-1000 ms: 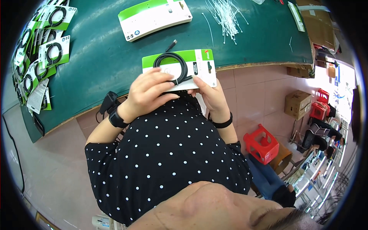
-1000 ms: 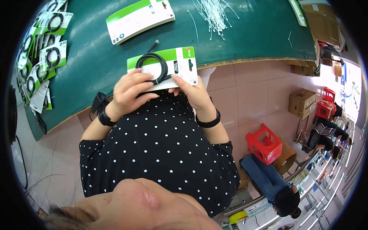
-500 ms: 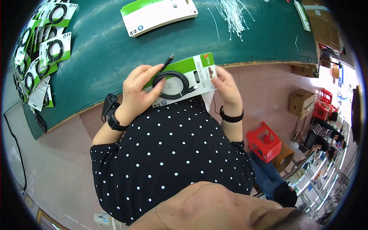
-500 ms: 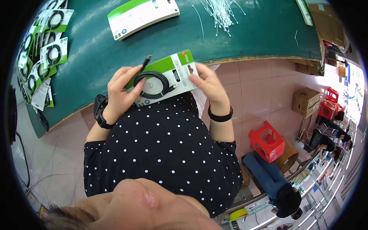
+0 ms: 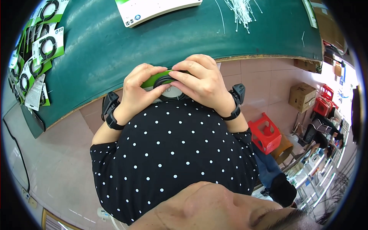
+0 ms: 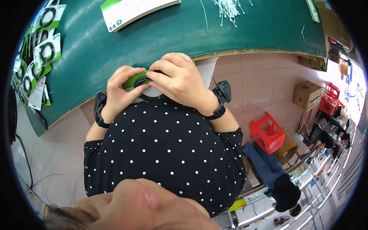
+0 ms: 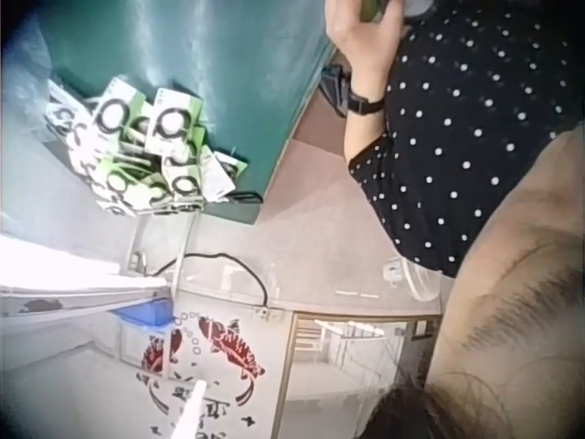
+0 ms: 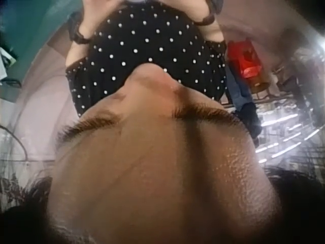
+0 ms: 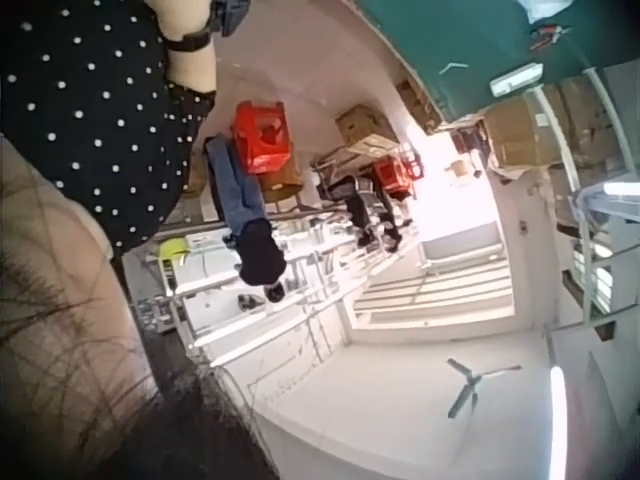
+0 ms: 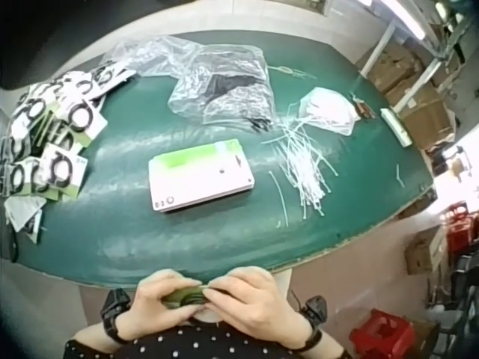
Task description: The person picks up a cable and a cardboard backing, aligns the cable, and secures it by threading a zip tie through the backing. After tightening the tie by hand, they place the packaged cable onto a pile and repeat the process.
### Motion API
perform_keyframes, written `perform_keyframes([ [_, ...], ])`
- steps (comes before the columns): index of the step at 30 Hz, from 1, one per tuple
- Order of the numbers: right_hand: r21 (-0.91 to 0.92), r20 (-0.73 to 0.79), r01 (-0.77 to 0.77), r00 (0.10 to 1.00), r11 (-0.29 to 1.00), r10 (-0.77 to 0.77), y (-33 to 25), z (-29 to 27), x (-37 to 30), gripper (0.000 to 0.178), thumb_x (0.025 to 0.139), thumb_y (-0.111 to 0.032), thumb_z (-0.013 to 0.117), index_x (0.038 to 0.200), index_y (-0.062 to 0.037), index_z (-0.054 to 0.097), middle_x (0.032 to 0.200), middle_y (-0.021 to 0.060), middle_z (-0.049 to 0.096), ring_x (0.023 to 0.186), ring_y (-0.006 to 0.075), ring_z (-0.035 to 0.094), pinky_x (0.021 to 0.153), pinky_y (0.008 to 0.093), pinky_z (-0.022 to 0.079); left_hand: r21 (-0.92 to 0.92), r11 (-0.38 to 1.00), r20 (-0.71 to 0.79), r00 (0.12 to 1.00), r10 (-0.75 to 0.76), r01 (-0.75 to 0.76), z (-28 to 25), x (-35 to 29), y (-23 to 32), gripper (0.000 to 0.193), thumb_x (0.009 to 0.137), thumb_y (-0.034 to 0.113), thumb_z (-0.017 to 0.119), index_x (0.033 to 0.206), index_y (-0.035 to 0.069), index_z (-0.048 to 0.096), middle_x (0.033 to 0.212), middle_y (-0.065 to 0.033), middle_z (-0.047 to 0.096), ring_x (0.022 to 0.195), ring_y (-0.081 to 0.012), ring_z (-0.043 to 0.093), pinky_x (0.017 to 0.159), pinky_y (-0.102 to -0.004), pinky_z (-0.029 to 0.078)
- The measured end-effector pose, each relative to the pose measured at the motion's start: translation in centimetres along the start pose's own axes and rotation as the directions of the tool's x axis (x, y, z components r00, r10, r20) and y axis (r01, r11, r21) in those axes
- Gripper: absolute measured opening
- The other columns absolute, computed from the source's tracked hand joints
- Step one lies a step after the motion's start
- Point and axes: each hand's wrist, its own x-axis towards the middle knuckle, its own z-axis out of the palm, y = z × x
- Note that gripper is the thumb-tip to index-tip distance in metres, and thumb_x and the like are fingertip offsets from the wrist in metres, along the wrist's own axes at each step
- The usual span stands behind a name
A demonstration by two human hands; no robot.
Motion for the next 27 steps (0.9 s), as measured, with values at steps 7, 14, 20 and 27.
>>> perform_keyframes([
  [7, -0.001, -0.096, 0.005, 0.995, 1.000, -0.005, -0.2, 0.4, -1.1, 0.027, 0.064, -0.011, 0.077, 0.090, -0.0086, 0.069, 0.094, 0.0006, 0.066, 0.082, 0.0193, 0.059, 0.075, 0.0358, 0.045, -0.120, 0.988, 0.107, 0.991, -0.083, 0.096, -0.8, 0.4, 0.2, 0.035, 0.066, 0.013, 0.082, 0.097, 0.003, 0.068, 0.086, -0.0085, 0.065, 0.079, -0.0207, 0.063, 0.068, -0.0292, 0.049],
  [14, -0.023, -0.070, 0.070, 0.995, 0.997, -0.071, 0.2, 0.7, -0.9, 0.025, 0.064, -0.009, 0.077, 0.087, -0.0094, 0.070, 0.093, -0.0004, 0.066, 0.080, 0.0179, 0.058, 0.074, 0.0350, 0.044, -0.281, 0.790, 0.528, 0.775, -0.347, 0.545, -2.5, 2.6, -0.5, 0.030, 0.073, 0.009, 0.079, 0.098, -0.001, 0.067, 0.089, -0.0060, 0.066, 0.078, -0.0119, 0.061, 0.069, -0.0243, 0.048],
  [20, -0.058, -0.085, 0.060, 0.994, 0.997, -0.065, 0.0, 0.9, -1.2, 0.023, 0.064, -0.008, 0.076, 0.086, -0.0099, 0.070, 0.091, -0.0010, 0.066, 0.080, 0.0174, 0.057, 0.074, 0.0350, 0.044, -0.404, 0.488, 0.643, 0.619, -0.450, 0.774, -2.0, 2.6, -0.5, 0.026, 0.073, 0.006, 0.078, 0.096, -0.002, 0.068, 0.087, -0.0047, 0.067, 0.074, -0.0088, 0.062, 0.067, -0.0208, 0.049],
  [27, -0.091, -0.085, 0.040, 0.995, 0.995, -0.048, -0.3, 0.8, -1.3, 0.024, 0.063, -0.009, 0.077, 0.086, -0.0120, 0.072, 0.089, -0.0034, 0.066, 0.078, 0.0153, 0.055, 0.078, 0.0349, 0.044, -0.442, 0.475, 0.552, 0.648, -0.524, 0.761, -1.6, 1.9, 0.2, 0.023, 0.074, 0.010, 0.080, 0.091, -0.001, 0.070, 0.080, -0.0043, 0.069, 0.073, -0.0075, 0.062, 0.066, -0.0215, 0.050],
])
